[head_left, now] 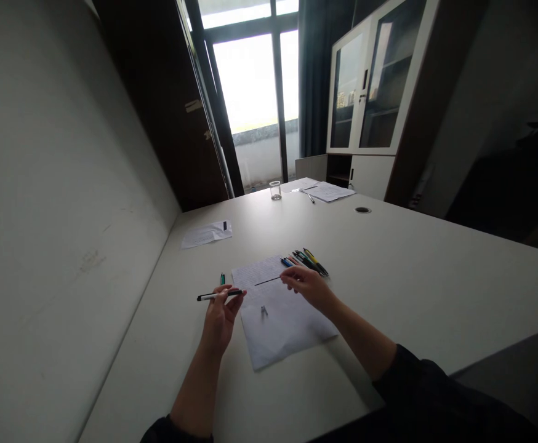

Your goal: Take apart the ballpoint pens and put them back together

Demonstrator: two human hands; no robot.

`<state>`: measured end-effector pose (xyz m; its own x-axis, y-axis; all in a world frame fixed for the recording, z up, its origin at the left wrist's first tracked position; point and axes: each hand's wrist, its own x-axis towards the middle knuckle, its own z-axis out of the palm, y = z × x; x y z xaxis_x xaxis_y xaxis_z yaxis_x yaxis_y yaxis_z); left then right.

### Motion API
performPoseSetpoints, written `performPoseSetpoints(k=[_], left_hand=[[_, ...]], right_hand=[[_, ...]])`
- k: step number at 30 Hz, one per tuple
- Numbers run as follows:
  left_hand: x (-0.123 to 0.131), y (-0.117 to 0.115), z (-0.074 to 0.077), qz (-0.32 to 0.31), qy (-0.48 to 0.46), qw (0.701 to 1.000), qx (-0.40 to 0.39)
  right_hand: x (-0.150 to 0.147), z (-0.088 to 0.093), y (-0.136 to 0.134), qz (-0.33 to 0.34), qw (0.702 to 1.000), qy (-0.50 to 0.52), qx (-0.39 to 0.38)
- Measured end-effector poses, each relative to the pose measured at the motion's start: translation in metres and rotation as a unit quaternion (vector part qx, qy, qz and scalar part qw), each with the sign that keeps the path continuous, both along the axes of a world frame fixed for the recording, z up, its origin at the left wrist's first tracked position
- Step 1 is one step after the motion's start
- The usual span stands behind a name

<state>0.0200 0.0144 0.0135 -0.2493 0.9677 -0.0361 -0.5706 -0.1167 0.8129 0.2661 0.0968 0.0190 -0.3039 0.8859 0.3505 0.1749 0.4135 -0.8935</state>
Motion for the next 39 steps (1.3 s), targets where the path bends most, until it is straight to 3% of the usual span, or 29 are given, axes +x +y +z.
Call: performPoseSetpoints(k=[3,6,12,25,28,35,39], left_hand=[[0.001,0.0,-0.001,-0.002,0.004,1.0,-0.002],[0.001,0.0,-0.002,-0.007,0.009,1.0,0.001],[0.003,-0.001,-0.002,-0.012,0.024,1.0,-0.004],[0.004,-0.001,-0.002,-0.013,0.028,1.0,-0.007],[0.005,-0.002,-0.001,-0.018,0.03,0.999,-0.007],[0.016,-0.007,0.002,-0.072,0.052,0.996,-0.012],[0.021,-0.008,0.001,-0.1,0.072,0.992,-0.014]], right_hand=[[0.008,0.003,-0.005,-0.031,0.999,-0.008,0.033],[0.009,0.004,-0.014,-0.032,0.991,-0.045,0.12],[0.007,0.003,-0.034,0.099,0.952,-0.172,0.232],[0.004,0.001,-0.05,0.184,0.842,-0.358,0.359],[0.003,-0.001,-0.049,0.185,0.854,-0.339,0.348],[0.0,-0.004,-0.042,0.11,0.947,-0.198,0.23],[-0.003,-0.004,-0.039,0.072,0.973,-0.14,0.168]])
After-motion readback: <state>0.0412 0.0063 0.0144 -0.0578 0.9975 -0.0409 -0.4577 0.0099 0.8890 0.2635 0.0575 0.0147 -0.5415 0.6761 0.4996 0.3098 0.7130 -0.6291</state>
